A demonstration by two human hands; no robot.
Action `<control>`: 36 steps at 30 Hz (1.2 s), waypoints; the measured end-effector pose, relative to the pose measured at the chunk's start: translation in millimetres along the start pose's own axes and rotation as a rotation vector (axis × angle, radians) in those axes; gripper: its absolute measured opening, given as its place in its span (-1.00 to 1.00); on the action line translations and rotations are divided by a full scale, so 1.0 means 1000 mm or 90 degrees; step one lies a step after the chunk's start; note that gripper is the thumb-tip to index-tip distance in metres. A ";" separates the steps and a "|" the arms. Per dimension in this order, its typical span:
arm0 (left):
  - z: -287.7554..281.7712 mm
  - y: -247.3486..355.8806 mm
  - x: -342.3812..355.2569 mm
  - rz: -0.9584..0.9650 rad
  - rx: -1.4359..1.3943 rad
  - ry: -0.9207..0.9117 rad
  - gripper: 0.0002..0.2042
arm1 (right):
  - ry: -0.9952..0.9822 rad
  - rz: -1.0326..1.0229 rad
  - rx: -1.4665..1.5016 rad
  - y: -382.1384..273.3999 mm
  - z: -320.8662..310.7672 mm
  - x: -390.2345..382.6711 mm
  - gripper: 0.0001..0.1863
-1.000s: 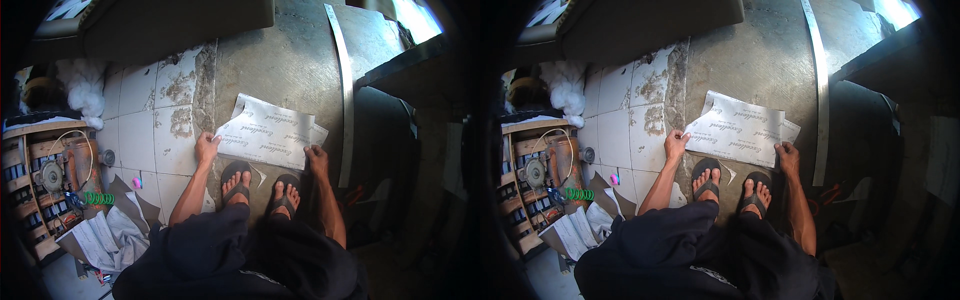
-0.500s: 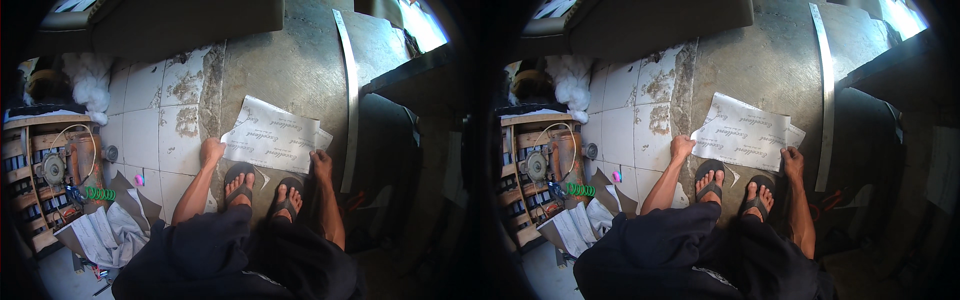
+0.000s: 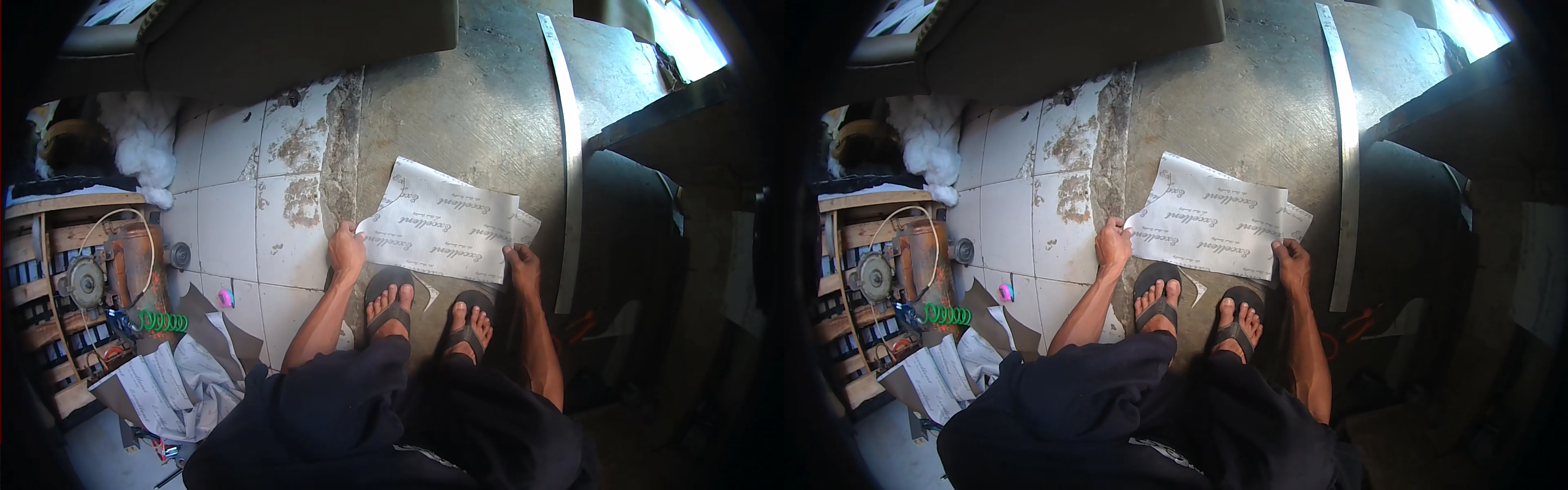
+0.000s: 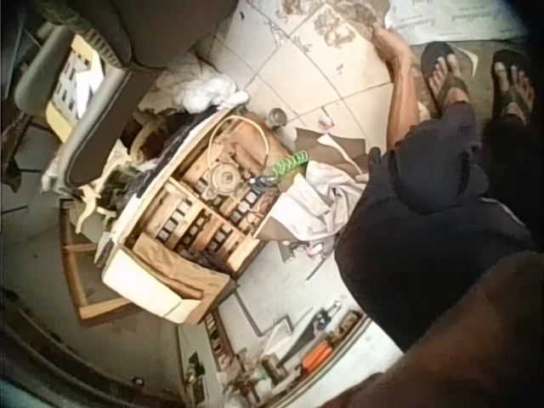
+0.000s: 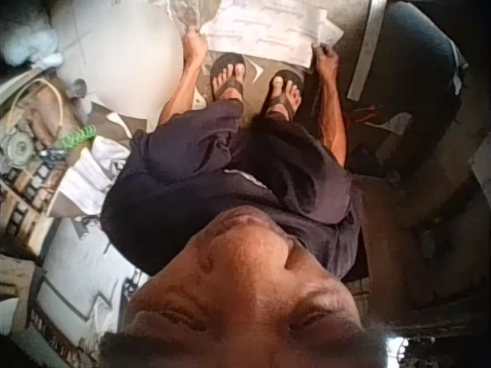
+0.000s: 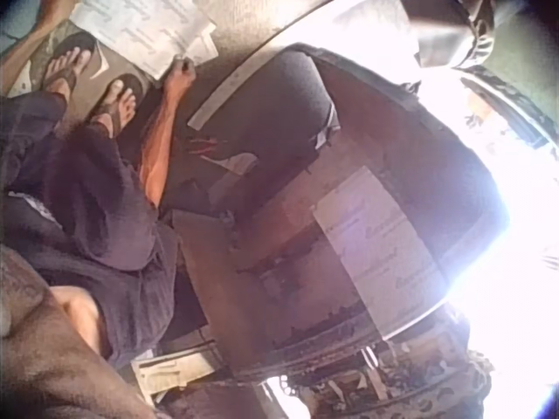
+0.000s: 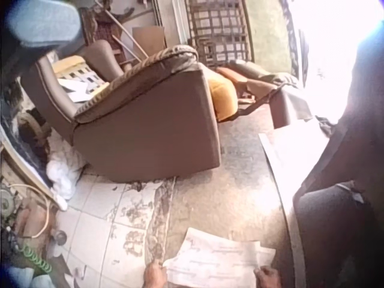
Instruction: The person trims excess upholstery fabric from a chair arm and then cuts a paper template to size using shears.
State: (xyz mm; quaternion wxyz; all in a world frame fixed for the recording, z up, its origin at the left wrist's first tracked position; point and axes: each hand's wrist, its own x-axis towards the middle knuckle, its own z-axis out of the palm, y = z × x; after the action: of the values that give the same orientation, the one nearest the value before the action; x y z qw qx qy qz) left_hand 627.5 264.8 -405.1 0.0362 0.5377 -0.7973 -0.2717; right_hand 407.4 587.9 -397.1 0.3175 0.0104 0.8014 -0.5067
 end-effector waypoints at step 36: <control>-0.001 0.064 0.085 -0.010 -0.266 -0.200 -0.75 | 0.112 0.030 0.105 0.013 -0.020 -0.012 -0.51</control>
State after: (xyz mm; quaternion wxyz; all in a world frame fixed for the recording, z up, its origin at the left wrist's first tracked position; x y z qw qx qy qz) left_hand 538.4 207.7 -393.7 0.0199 0.4755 -0.7157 -0.5112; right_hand 411.1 614.5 -395.1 0.2563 0.0999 0.7812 -0.5604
